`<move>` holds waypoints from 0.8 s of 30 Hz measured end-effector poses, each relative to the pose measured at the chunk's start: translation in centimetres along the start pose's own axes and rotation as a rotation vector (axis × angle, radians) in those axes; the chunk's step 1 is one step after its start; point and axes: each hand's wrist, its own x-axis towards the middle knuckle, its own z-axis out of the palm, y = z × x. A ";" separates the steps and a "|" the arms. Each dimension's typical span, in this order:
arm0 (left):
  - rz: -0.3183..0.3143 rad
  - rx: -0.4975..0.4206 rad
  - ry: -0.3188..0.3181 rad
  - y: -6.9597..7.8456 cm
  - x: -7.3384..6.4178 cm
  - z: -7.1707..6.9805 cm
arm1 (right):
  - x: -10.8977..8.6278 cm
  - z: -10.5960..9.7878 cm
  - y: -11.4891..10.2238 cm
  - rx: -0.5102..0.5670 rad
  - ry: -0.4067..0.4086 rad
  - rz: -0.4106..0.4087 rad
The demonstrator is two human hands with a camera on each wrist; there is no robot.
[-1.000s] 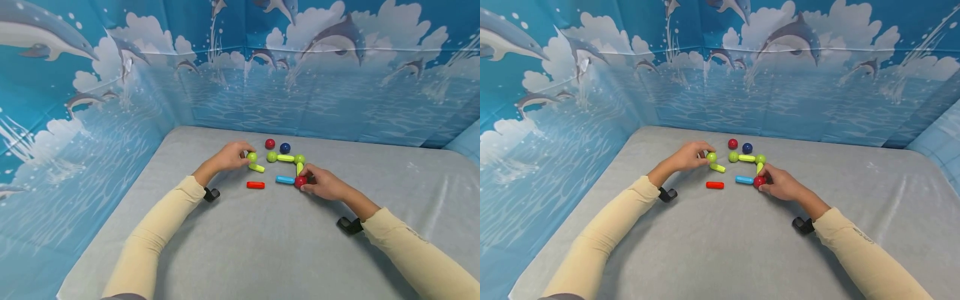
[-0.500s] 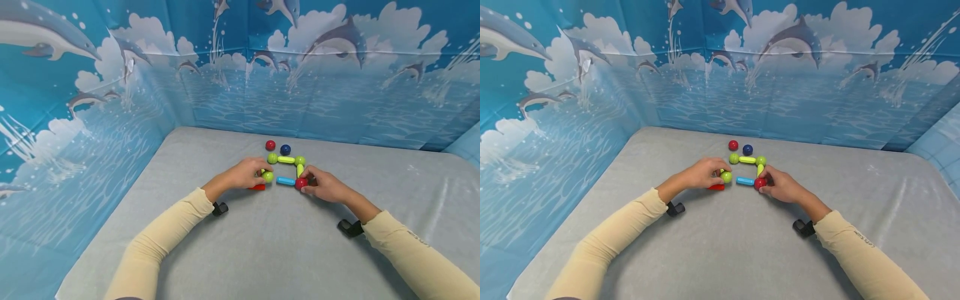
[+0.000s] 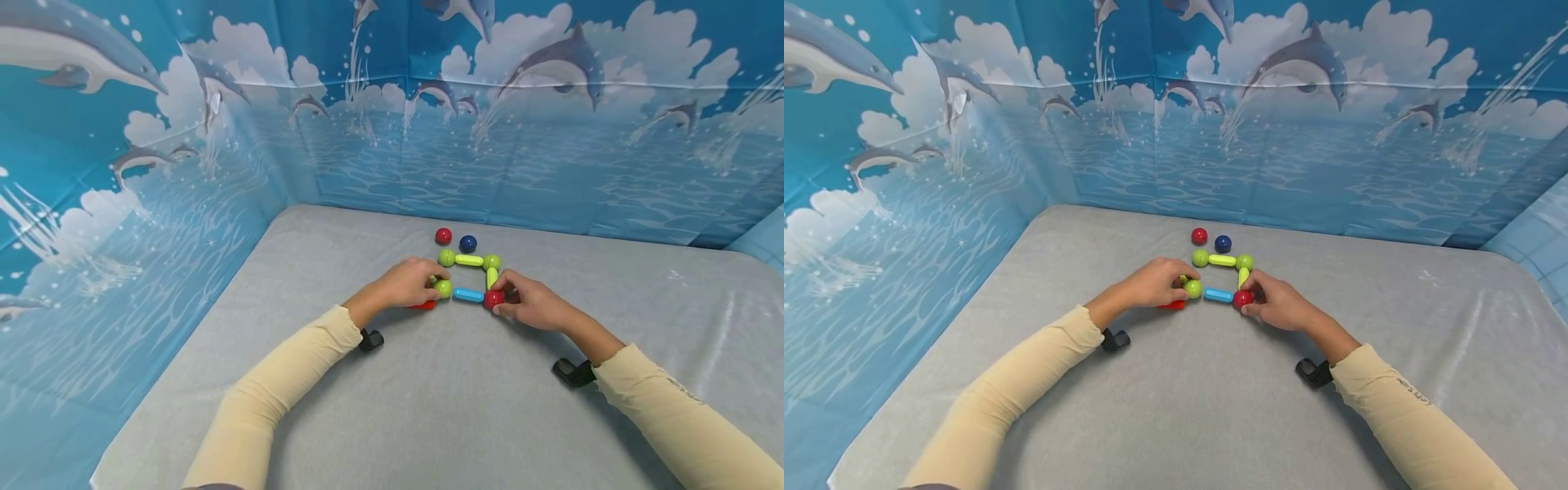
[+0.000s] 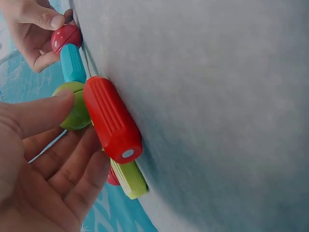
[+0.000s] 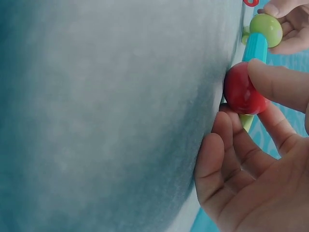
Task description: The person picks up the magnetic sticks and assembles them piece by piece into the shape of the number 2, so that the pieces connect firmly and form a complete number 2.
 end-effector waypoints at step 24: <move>-0.057 0.008 -0.043 0.2 0.5 0.6 | 0.3 -0.1 -0.1 -0.018 -0.010 0.020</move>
